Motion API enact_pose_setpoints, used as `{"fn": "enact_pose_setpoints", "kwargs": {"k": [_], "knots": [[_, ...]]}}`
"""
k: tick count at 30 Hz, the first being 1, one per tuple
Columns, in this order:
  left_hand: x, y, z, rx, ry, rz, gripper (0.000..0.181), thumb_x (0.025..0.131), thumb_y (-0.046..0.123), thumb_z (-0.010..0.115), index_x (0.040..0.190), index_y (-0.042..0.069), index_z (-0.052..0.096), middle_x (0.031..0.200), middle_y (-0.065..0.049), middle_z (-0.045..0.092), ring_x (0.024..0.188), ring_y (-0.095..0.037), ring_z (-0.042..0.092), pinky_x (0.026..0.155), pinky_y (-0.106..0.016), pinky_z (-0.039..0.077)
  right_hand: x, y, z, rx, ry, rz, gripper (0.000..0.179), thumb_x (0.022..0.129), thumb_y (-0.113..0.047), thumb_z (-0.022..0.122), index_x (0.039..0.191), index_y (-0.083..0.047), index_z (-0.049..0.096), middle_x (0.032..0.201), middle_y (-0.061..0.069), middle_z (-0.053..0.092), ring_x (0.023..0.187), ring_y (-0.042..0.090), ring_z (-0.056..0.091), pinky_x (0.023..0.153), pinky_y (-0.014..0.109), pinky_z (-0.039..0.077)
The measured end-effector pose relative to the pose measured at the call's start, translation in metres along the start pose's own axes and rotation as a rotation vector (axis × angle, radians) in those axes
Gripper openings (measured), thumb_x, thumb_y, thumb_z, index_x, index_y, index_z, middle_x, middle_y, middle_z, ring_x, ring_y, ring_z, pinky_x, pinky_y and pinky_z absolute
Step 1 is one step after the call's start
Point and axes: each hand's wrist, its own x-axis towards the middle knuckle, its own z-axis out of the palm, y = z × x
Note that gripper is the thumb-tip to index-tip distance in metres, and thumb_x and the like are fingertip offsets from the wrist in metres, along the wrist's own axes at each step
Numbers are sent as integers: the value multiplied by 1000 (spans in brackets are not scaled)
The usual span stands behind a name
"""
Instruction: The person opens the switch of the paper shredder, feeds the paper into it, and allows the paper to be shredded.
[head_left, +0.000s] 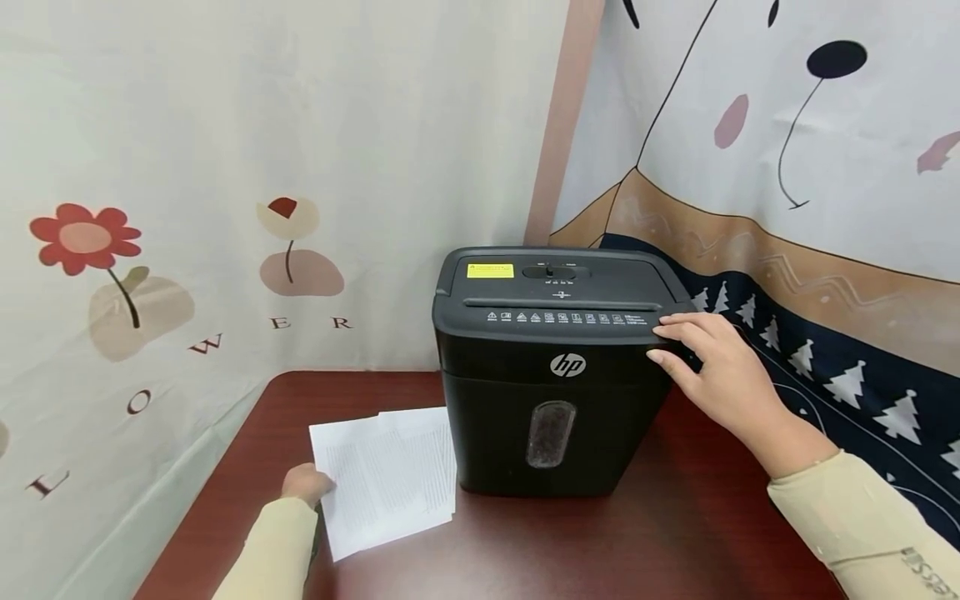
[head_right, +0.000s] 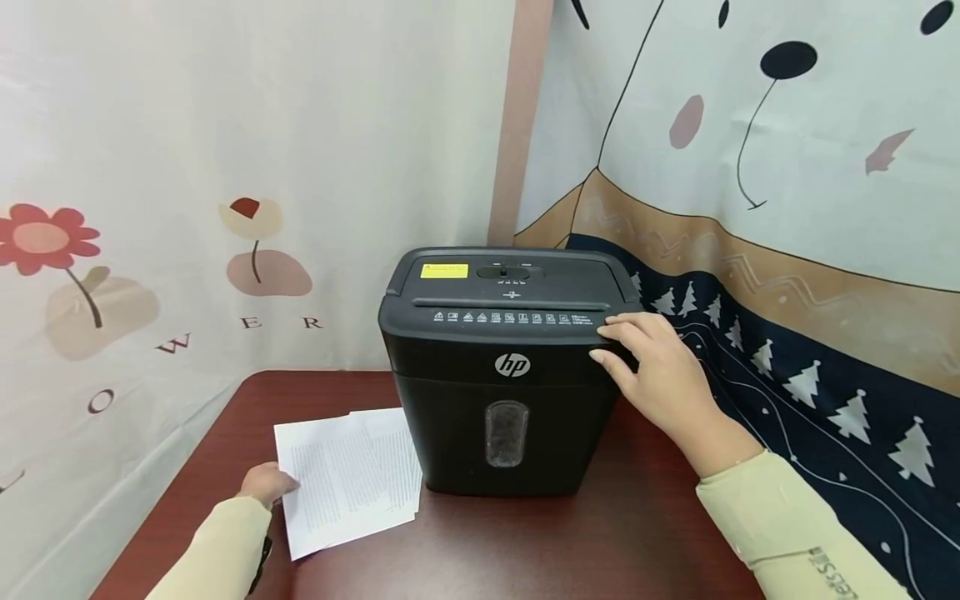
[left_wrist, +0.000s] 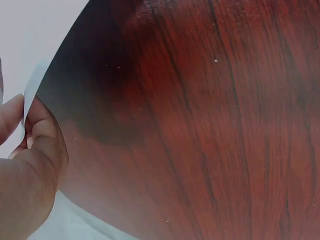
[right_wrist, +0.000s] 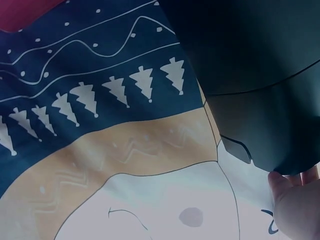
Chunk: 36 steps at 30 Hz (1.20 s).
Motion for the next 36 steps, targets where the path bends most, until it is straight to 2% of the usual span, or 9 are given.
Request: {"fn": "enact_pose_setpoints", "kwargs": {"k": [6, 11, 18, 36], "knots": [[-1, 6, -4, -144, -3, -24, 27, 84, -2, 59, 105, -19, 52, 96, -32, 59, 88, -42, 59, 80, -52, 51, 0, 1, -1, -2, -9, -8, 35, 76, -6, 79, 109, -1, 68, 115, 16, 61, 110, 33, 51, 89, 51, 45], [-4, 14, -10, -213, -14, -24, 30, 87, -4, 57, 112, -18, 50, 104, -34, 58, 95, -45, 59, 84, -55, 49, 0, 1, -4, -20, -39, 10, 33, 79, -8, 77, 110, -1, 67, 117, 17, 60, 110, 34, 50, 89, 53, 46], [-11, 23, -18, -235, -19, 6, 38, 90, -4, 54, 124, -18, 45, 114, -35, 55, 101, -45, 57, 89, -58, 46, 1, 0, -6, -22, -67, 17, 33, 81, -10, 76, 110, 0, 66, 117, 19, 60, 113, 37, 49, 91, 56, 44], [-44, 43, -49, -277, 8, 100, 40, 92, 1, 54, 127, -16, 43, 118, -33, 54, 102, -38, 53, 93, -54, 41, 2, -3, -8, -2, -87, 13, 33, 82, -11, 76, 112, -1, 66, 116, 19, 60, 114, 37, 50, 94, 57, 43]]}}
